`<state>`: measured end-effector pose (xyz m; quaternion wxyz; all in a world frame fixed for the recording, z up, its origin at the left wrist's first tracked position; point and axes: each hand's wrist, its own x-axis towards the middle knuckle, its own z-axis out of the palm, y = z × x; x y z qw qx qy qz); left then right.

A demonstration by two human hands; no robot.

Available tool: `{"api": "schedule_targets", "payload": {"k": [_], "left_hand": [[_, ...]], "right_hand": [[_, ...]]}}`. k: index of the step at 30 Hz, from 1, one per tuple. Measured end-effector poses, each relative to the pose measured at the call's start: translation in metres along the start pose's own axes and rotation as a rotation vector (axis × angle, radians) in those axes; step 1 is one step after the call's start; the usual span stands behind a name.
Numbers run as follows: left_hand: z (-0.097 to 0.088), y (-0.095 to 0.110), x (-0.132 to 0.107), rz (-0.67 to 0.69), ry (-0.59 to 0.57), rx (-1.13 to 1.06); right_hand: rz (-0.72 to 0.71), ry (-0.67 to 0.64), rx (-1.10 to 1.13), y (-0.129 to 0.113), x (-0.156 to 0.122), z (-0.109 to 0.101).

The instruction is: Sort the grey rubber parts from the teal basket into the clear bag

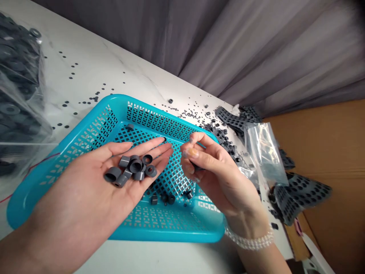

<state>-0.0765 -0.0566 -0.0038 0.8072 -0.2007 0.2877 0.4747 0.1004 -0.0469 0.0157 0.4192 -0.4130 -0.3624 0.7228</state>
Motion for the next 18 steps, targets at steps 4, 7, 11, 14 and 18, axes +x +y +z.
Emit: {"api": "schedule_targets", "payload": {"k": [4, 7, 11, 14, 18], "left_hand": [[-0.002, 0.000, 0.003, 0.085, -0.008, 0.115], [0.002, -0.001, 0.003, 0.087, -0.046, 0.139], [0.007, -0.003, -0.001, 0.078, -0.014, 0.198], [0.004, -0.004, -0.004, 0.062, -0.004, 0.257], [0.000, -0.005, -0.006, -0.013, -0.101, 0.261]], "right_hand": [[-0.014, 0.053, -0.029, 0.000, 0.003, -0.003], [-0.015, 0.045, -0.101, 0.000, 0.002, -0.005], [-0.100, 0.055, -0.523, 0.000, -0.007, 0.002], [-0.168, 0.072, -0.878, 0.003, -0.014, 0.011], [-0.172, 0.013, -1.037, 0.006, -0.015, 0.017]]}}
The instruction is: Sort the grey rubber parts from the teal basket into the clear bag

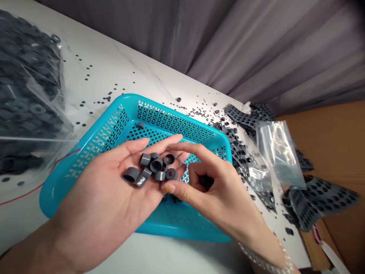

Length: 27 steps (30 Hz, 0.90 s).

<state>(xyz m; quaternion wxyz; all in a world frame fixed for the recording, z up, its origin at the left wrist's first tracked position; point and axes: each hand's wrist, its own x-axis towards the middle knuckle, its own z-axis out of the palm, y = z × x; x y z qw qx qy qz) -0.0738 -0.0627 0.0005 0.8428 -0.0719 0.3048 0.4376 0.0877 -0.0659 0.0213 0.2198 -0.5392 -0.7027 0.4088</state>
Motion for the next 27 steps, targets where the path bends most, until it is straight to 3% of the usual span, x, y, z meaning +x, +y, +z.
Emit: {"api": "schedule_targets", "payload": {"k": [3, 10, 16, 24, 27], "left_hand": [[0.003, -0.001, -0.001, -0.043, -0.015, -0.016], [0.019, -0.001, -0.002, -0.060, 0.076, -0.127], [0.023, 0.000, -0.002, -0.073, 0.088, -0.142], [0.013, -0.001, -0.003, -0.042, 0.089, -0.096], [0.013, -0.002, -0.001, -0.035, 0.079, -0.103]], "right_hand": [[-0.006, -0.003, 0.038, 0.002, 0.002, -0.002], [0.018, 0.048, 0.152, 0.009, 0.007, -0.009], [0.043, 0.106, 0.036, 0.008, 0.003, -0.010], [-0.146, 0.115, -0.198, 0.000, -0.005, -0.011], [-0.125, 0.158, -0.209, 0.003, -0.003, -0.013]]}}
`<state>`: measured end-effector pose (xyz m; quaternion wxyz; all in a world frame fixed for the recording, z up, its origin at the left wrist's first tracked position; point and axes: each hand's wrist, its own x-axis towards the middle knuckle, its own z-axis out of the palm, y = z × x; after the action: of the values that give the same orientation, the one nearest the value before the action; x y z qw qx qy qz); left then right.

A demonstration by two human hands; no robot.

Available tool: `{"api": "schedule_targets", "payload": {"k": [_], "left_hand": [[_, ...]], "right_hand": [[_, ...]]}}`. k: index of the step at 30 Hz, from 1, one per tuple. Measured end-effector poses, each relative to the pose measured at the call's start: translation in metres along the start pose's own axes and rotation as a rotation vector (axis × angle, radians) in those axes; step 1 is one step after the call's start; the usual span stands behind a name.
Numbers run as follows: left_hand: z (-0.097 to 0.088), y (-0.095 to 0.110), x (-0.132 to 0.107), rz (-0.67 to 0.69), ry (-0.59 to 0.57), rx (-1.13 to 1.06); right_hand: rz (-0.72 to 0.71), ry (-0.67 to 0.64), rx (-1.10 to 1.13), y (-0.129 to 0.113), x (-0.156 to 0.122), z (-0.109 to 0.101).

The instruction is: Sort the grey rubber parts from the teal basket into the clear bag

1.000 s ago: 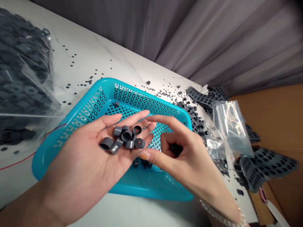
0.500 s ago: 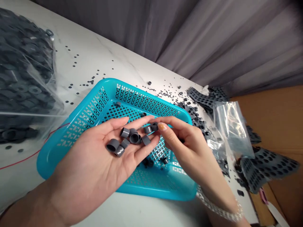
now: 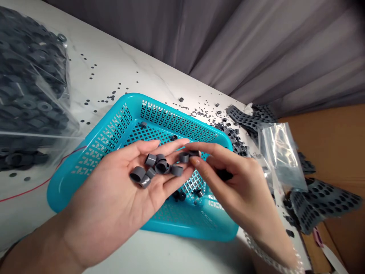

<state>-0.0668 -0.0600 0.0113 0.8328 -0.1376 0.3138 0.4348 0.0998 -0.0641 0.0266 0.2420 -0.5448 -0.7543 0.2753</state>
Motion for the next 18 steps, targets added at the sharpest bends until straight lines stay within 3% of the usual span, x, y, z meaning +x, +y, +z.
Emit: {"api": "schedule_targets", "payload": {"k": [8, 14, 18], "left_hand": [[0.000, -0.001, 0.000, -0.001, -0.050, 0.025], [-0.005, -0.001, -0.001, -0.013, -0.098, 0.059], [-0.005, -0.002, -0.002, -0.027, -0.124, 0.047]], "right_hand": [[0.120, -0.030, 0.194, 0.002, 0.006, -0.002], [-0.056, -0.084, -0.033, -0.002, -0.004, 0.005], [-0.102, -0.031, -0.090, -0.002, -0.006, 0.009]]}}
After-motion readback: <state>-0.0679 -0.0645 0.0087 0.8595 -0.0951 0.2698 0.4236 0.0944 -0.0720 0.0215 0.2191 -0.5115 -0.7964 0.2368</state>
